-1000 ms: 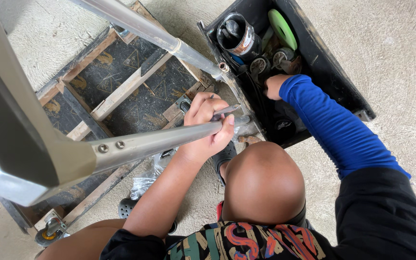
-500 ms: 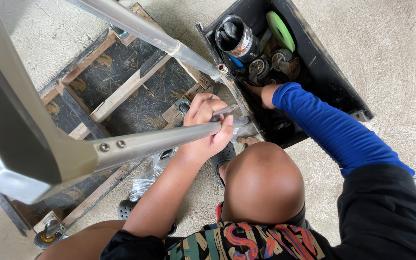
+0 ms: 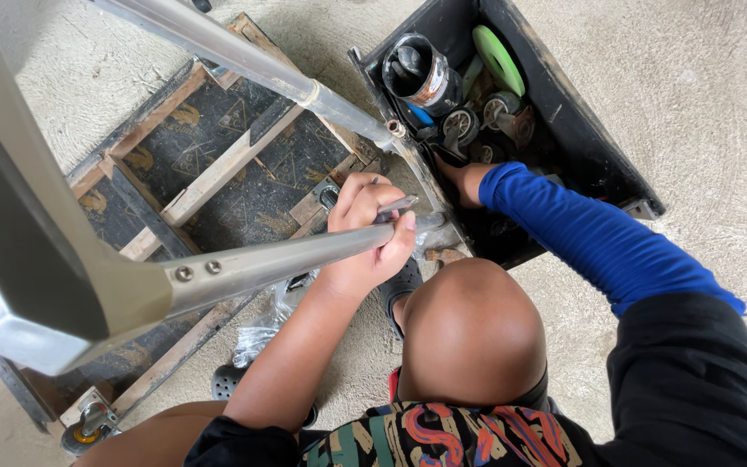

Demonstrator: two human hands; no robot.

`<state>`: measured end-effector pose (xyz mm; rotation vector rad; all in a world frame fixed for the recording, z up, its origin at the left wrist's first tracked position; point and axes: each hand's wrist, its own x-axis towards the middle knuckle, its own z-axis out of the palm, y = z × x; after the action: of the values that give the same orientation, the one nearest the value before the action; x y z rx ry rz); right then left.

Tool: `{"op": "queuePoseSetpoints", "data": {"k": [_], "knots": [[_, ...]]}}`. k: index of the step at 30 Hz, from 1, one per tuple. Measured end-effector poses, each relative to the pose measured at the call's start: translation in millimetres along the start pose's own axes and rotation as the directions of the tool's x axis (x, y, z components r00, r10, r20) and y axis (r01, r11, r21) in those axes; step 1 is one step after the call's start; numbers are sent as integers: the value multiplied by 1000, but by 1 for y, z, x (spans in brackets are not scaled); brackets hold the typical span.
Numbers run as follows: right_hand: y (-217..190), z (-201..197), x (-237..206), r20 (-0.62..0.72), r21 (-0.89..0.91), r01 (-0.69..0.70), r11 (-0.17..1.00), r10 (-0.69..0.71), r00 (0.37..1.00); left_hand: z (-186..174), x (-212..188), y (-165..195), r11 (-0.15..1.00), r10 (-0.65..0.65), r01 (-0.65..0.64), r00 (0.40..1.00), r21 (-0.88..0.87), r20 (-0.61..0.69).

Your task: The person installs caster wheels onto the underside of a wooden furniture frame. They position each caster, align the mounting holes, and secure them using a screwdriver. The person also briefly rummages through a nearby tool caddy.

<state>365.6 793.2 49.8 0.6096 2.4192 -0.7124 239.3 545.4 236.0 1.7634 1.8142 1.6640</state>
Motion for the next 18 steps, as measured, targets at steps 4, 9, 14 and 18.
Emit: {"op": "queuePoseSetpoints", "data": {"k": [4, 9, 14, 18], "knots": [[-1, -15, -4, 53, -81, -78, 994, 83, 995, 0, 1, 1, 999, -35, 35, 999, -34, 0], [0, -31, -2, -245, -116, 71, 991, -98, 965, 0, 1, 1, 999, -30, 30, 1000, -39, -4], [-16, -60, -18, -666, -78, 189, 979, -192, 721, 2, 1, -1, 1000, 2, -2, 1000, -4, -12], [-37, -73, -27, -669, -138, 61, 989, -139, 730, 3, 1, -2, 1000, 2, -2, 1000, -5, -12]]}}
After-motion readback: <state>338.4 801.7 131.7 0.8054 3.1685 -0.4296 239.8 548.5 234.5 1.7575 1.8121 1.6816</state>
